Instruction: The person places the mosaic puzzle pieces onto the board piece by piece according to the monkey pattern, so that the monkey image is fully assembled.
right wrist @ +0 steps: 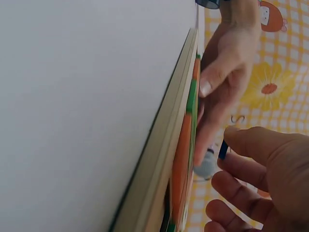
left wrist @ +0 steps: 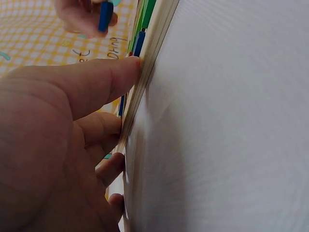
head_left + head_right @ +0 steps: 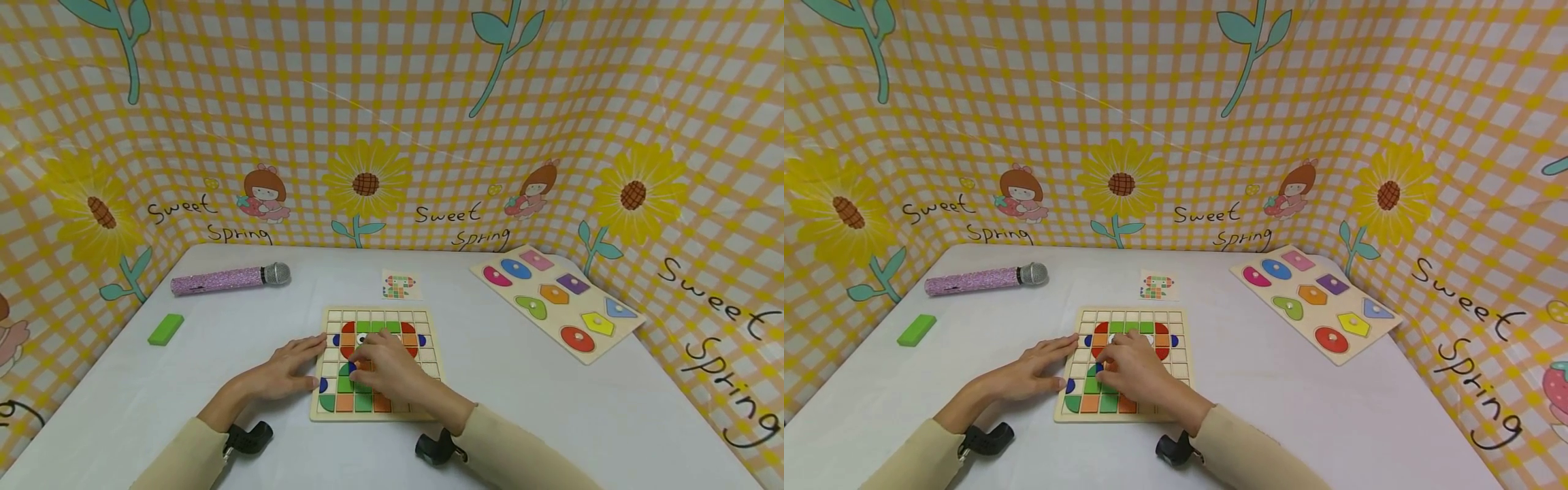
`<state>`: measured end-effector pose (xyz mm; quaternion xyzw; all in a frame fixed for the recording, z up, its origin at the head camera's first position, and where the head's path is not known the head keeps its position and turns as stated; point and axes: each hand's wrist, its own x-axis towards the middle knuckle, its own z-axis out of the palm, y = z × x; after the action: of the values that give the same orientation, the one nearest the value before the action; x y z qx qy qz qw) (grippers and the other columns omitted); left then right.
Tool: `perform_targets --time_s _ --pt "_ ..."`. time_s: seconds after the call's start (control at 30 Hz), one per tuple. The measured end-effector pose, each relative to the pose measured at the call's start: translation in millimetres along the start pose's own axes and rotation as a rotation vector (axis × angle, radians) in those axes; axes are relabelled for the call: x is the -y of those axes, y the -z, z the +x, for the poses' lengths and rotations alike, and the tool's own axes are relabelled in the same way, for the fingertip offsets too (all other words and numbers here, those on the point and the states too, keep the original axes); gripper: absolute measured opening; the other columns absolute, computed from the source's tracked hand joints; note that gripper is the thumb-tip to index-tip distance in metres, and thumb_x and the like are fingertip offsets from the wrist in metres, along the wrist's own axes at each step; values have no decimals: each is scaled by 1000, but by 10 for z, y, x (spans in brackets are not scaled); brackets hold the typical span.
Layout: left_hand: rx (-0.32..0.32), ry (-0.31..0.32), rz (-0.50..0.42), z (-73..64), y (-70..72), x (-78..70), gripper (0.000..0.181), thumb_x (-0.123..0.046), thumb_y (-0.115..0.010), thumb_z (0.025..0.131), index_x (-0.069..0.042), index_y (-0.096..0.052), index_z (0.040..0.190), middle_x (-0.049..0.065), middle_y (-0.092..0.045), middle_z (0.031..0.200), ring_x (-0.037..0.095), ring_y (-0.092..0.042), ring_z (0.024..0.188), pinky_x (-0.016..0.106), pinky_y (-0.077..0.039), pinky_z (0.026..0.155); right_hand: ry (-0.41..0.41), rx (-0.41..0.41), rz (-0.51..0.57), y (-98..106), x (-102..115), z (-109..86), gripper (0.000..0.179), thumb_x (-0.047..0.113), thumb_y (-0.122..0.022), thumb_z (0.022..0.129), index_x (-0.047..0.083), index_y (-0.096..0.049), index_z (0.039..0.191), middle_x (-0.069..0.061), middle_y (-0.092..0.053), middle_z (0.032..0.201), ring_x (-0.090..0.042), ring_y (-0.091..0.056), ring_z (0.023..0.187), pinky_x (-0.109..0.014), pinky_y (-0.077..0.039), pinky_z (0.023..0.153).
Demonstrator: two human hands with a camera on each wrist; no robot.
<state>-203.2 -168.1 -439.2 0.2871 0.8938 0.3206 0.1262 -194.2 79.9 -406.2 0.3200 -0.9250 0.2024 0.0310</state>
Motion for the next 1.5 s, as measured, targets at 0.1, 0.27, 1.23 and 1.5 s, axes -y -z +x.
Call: perform_targets --time_s 0.1,0.27,1.23,1.5 --pt "5 -7 8 1 1 2 70 -34 -58 92 -4 -28 148 12 -19 158 39 -18 143 67 -14 110 10 11 -21 -50 71 88 22 32 -72 83 18 -74 99 4 -66 99 -12 -47 92 -29 -42 83" --pt "7 -23 21 5 3 9 70 -35 -57 92 -3 -27 148 12 -19 158 39 -19 143 68 -15 109 24 20 -46 -128 131 209 21 33 -73 81 19 -74 97 5 -65 93 -12 -46 88 -27 -40 80" --pt "11 -23 9 -12 8 -21 70 -33 -57 93 -2 -26 148 13 -17 159 41 -16 143 69 -12 109 70 70 -85 -156 129 217 18 31 -68 86 20 -75 98 5 -62 93 -10 -39 83 -21 -31 72" --pt "9 -10 4 -8 -1 -26 69 -32 -56 93 -4 -26 149 12 -17 159 40 -15 144 68 -11 110 68 91 -89 -174 176 227 18 30 -67 86 21 -75 100 6 -62 95 -11 -42 88 -22 -34 76"
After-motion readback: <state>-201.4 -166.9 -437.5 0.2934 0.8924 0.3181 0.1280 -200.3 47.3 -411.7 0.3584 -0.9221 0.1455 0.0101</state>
